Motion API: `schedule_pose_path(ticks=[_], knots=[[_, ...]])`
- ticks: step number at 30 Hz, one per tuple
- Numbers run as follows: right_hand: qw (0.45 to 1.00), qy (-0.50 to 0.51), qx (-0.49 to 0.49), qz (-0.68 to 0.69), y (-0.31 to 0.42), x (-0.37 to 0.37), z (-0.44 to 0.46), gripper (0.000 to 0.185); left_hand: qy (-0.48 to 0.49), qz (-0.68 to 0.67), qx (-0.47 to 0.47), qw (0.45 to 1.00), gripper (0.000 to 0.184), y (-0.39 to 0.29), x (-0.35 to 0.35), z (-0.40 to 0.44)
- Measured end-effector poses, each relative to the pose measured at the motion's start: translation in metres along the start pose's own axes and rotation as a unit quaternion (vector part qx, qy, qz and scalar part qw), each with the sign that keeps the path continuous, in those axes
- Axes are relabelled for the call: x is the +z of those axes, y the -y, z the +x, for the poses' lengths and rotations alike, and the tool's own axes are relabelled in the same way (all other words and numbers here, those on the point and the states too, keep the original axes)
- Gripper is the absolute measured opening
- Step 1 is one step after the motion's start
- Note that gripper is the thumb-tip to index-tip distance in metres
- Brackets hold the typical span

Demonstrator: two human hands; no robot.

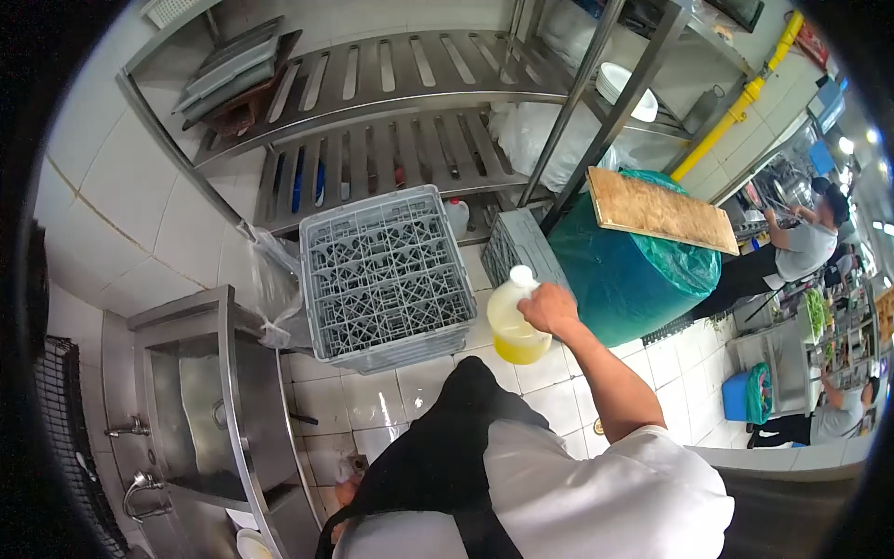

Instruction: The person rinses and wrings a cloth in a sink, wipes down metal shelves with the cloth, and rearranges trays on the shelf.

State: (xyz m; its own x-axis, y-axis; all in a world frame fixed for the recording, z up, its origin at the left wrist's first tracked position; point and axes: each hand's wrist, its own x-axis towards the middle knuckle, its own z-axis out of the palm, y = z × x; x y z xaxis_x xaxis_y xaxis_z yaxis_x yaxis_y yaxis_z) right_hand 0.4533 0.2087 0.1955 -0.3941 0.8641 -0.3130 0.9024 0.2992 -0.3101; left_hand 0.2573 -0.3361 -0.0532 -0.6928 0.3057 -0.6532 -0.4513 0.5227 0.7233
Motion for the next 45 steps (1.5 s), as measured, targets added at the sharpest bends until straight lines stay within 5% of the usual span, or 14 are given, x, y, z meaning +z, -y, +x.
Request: schedule_pose_path(ticks=[10,14,18,19,23,25,29,32,34,37,39,41,44,45], knots=[[0.987,0.090,0.134,-0.020,-0.115,0.134,0.097,0.027,0.061,-0.047,-0.240,0.968,0.012,0.041,0.033,-0.018],[0.982,0.106,-0.082,-0.133,-0.155,0.201,0.166,0.018,0.051,-0.100,-0.274,0.955,0.011,0.019,0.038,-0.016],[0.982,0.086,-0.139,-0.091,-0.160,0.227,0.237,0.016,0.001,-0.028,-0.340,0.940,0.016,-0.018,0.063,-0.005],[0.990,0.112,0.028,0.076,-0.137,0.207,0.251,0.015,-0.004,-0.015,-0.343,0.939,0.022,-0.027,0.071,0.003],[0.986,0.027,-0.131,-0.102,-0.158,0.301,0.365,0.016,0.022,-0.121,-0.367,0.922,0.015,-0.104,0.129,0.001],[0.997,0.061,-0.016,0.054,-0.126,0.261,0.397,0.016,-0.015,-0.091,-0.369,0.925,0.013,-0.137,0.163,-0.004],[0.989,0.082,-0.076,0.093,-0.130,0.295,0.494,0.018,-0.108,0.101,-0.372,0.916,0.015,-0.176,0.223,-0.018],[0.942,0.151,0.148,0.261,-0.107,0.284,0.535,0.020,-0.024,-0.017,-0.373,0.927,0.013,-0.111,0.202,-0.032],[0.900,0.109,0.173,0.386,-0.106,0.288,0.552,0.020,-0.021,-0.081,-0.423,0.902,0.018,-0.065,0.190,-0.044],[0.876,0.121,0.253,0.391,-0.098,0.278,0.578,0.022,-0.092,-0.002,-0.430,0.898,0.048,-0.044,0.200,-0.064],[0.874,0.137,0.283,0.370,-0.096,0.272,0.593,0.024,-0.041,0.293,-0.278,0.914,0.051,-0.037,0.209,-0.070],[0.917,0.137,0.205,0.315,-0.117,0.293,0.617,0.029,0.018,0.564,-0.103,0.819,0.054,-0.035,0.216,-0.072],[0.890,0.145,0.263,0.342,-0.114,0.274,0.623,0.030,0.109,0.847,0.164,0.494,0.058,-0.028,0.219,-0.078],[0.877,0.130,0.277,0.371,-0.118,0.280,0.631,0.030,0.124,0.836,0.180,0.503,0.057,-0.032,0.219,-0.077]])
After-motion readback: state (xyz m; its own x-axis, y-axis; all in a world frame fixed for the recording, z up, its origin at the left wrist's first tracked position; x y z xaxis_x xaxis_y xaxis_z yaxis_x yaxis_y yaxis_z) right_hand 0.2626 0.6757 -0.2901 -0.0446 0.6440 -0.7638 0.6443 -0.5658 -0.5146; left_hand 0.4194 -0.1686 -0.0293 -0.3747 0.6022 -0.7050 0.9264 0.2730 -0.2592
